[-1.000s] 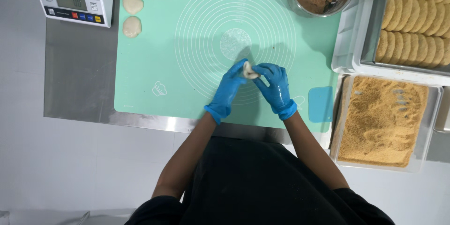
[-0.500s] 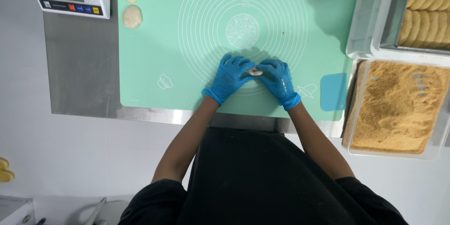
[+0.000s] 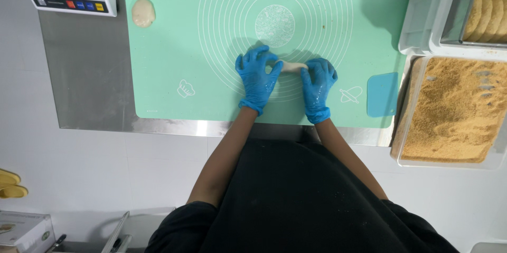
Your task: The person repeatedly flattens dough pieces, fills them with a brown paste using a spatula, seals them into balls, rolls them in a tray of crumbs, and places them into a container. The process is repeated multiple times throughout the clip.
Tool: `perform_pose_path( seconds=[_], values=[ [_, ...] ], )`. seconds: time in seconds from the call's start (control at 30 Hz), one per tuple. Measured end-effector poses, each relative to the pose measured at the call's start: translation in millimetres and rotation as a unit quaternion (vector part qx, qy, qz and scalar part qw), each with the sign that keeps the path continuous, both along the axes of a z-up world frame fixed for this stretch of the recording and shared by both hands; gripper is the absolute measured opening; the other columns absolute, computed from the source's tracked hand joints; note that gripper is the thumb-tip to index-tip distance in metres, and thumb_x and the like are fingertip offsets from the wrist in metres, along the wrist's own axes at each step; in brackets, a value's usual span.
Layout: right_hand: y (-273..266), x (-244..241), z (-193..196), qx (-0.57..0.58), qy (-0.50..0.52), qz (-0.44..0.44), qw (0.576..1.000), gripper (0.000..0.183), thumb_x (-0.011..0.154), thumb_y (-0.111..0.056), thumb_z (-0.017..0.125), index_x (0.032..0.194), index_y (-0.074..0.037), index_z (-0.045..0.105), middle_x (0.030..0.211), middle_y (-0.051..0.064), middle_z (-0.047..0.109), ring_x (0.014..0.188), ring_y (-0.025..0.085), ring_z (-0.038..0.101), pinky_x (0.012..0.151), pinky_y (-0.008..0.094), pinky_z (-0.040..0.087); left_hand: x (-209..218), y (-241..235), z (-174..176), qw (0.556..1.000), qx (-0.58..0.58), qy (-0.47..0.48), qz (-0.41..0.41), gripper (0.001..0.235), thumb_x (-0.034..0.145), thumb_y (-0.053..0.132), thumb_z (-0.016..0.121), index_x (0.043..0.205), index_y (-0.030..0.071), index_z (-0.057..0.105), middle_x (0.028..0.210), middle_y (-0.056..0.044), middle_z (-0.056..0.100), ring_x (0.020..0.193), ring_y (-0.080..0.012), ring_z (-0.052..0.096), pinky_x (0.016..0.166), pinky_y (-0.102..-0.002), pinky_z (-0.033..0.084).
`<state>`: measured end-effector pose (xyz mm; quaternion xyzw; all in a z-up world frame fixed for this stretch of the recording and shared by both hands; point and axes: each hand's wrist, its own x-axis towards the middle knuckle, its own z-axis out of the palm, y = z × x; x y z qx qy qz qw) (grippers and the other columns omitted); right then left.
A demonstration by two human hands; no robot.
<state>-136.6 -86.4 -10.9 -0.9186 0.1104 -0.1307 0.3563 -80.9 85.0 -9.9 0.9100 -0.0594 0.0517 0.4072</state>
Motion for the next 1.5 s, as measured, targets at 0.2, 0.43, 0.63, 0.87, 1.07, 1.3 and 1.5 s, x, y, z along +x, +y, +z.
perform_pose_path(
  seconds=[0.2, 0.43, 0.63, 0.87, 1.07, 1.3, 1.5],
  values=[
    [-7, 0, 9, -0.098, -0.001, 0.07, 0.993, 0.038, 0.097, -0.013, 0.074, 0.134, -0.019, 0.066, 0.131, 0.007, 0.063, 0.126, 0.028, 0.055, 0.111, 0.044, 0.037, 19, 8, -26, 0.981, 0.075, -0.008, -0.181, 0.026, 0.099, 0.028, 0.071, 0.124, 0.028, 0.071, 0.121, 0.006, 0.067, 0.124, -0.0151, 0.059, 0.124, -0.056, 0.02],
    [-28, 15, 19, -0.205, -0.008, 0.236, 0.95, 0.055, 0.087, -0.025, 0.079, 0.139, -0.015, 0.062, 0.136, 0.008, 0.062, 0.129, 0.032, 0.056, 0.107, 0.051, 0.039, 36, 24, -34, 0.926, 0.088, -0.082, -0.358, 0.049, 0.095, 0.05, 0.067, 0.134, 0.02, 0.062, 0.132, -0.003, 0.063, 0.128, -0.0237, 0.055, 0.12, -0.058, 0.018],
    [-42, 32, 12, -0.213, -0.001, 0.248, 0.945, 0.051, 0.09, -0.028, 0.082, 0.137, -0.019, 0.065, 0.131, 0.007, 0.064, 0.125, 0.031, 0.058, 0.104, 0.049, 0.041, 51, 23, -31, 0.93, 0.143, -0.133, -0.312, 0.048, 0.101, 0.045, 0.065, 0.144, 0.024, 0.062, 0.132, -0.002, 0.062, 0.125, -0.0228, 0.054, 0.119, -0.058, 0.02],
    [-55, 40, 8, -0.205, -0.001, 0.271, 0.941, 0.041, 0.093, -0.026, 0.083, 0.13, -0.018, 0.066, 0.122, 0.004, 0.063, 0.117, 0.026, 0.06, 0.099, 0.047, 0.043, 63, 24, -42, 0.917, 0.162, -0.094, -0.352, 0.034, 0.103, 0.045, 0.062, 0.132, 0.028, 0.067, 0.127, 0.002, 0.063, 0.122, -0.0215, 0.059, 0.12, -0.059, 0.021],
    [-60, 52, -1, -0.209, -0.031, 0.301, 0.93, 0.05, 0.086, -0.02, 0.081, 0.132, -0.012, 0.064, 0.123, 0.007, 0.064, 0.117, 0.031, 0.061, 0.1, 0.048, 0.043, 69, 13, -36, 0.904, 0.15, -0.147, -0.373, 0.042, 0.098, 0.048, 0.062, 0.132, 0.024, 0.068, 0.129, 0.001, 0.063, 0.123, -0.0213, 0.057, 0.12, -0.058, 0.021],
    [-67, 58, 4, -0.116, -0.007, 0.214, 0.97, 0.05, 0.088, -0.018, 0.084, 0.134, -0.013, 0.065, 0.125, 0.008, 0.063, 0.12, 0.033, 0.057, 0.106, 0.046, 0.041, 91, 10, -28, 0.933, 0.092, -0.091, -0.335, 0.051, 0.1, 0.048, 0.063, 0.14, 0.016, 0.062, 0.138, -0.007, 0.059, 0.133, -0.0281, 0.053, 0.118, -0.061, 0.017],
    [-42, 74, 26, -0.061, 0.006, 0.169, 0.984, 0.041, 0.09, -0.016, 0.082, 0.128, -0.009, 0.067, 0.125, 0.01, 0.065, 0.121, 0.032, 0.056, 0.106, 0.045, 0.038, 91, -17, -15, 0.948, -0.032, 0.019, -0.316, 0.047, 0.099, 0.039, 0.069, 0.14, 0.017, 0.063, 0.134, -0.005, 0.067, 0.127, -0.0246, 0.062, 0.121, -0.055, 0.031]
  ],
)
